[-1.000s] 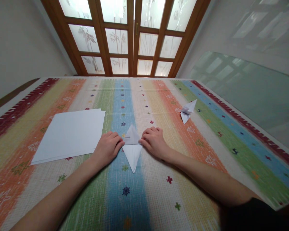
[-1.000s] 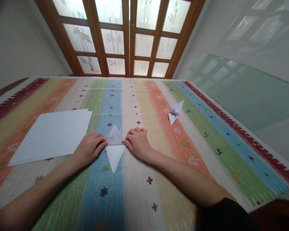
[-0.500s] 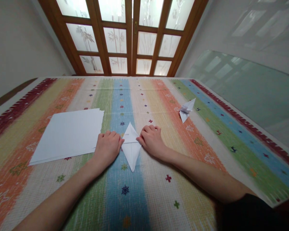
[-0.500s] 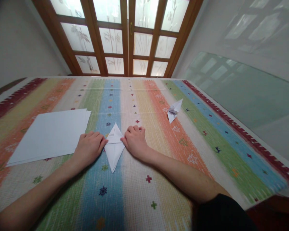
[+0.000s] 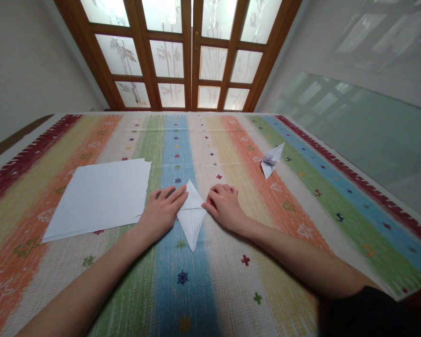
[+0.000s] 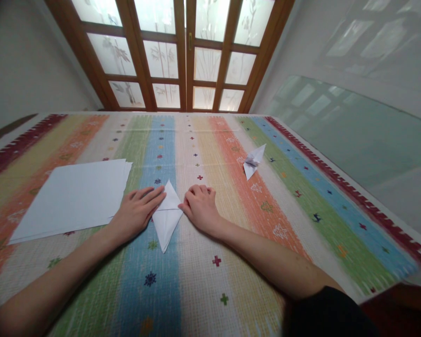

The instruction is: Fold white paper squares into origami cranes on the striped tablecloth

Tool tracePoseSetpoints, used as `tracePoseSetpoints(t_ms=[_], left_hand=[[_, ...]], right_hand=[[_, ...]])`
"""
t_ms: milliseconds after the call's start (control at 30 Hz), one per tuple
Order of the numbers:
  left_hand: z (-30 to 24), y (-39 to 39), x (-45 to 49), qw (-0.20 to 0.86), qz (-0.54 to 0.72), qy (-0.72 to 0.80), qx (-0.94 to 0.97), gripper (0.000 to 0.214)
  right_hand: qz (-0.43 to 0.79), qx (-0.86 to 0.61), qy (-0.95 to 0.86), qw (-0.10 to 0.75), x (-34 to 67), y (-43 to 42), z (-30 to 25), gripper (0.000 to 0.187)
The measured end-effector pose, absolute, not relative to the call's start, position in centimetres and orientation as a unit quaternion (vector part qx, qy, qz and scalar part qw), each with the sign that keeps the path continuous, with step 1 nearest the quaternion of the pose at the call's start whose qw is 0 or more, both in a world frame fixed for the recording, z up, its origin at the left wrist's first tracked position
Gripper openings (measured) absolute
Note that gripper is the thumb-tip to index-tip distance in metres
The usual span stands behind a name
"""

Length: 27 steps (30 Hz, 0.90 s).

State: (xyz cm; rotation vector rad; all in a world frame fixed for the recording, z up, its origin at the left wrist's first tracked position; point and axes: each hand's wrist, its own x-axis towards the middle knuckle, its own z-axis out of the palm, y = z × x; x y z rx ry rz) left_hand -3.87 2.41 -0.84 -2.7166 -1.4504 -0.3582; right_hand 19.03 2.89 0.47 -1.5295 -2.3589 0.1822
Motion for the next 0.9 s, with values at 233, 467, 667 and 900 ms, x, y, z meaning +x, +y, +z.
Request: tracePoseSetpoints(t_ms=[233,467,667,900], left_hand=[[-0.9,2.6,-4.0,-0.005,-0.090,-0.455,-0.886,0.048],[-0.9,2.5,-4.0,-0.002,-0.093,-0.447,-0.890,0.053],[-0.9,2.3,-4.0,-0.001,-0.128,-0.454,-0.882,0.048],[-0.1,1.7,-4.1,0.006,-0.218,-0.493,-0.842,0.041]], right_hand=[[0.133,-0.533,-0.805,0.224,20.6,2.8,0.6,0.009],[0.083,-0.326,-0.930,0.150,20.0,1.7,0.2,0.046],[0.075,-0.340,-0.928,0.129,20.0,0.2,0.0,0.045],[0.106,-0.519,-0.816,0.232,20.1,1.5,1.2,0.028]])
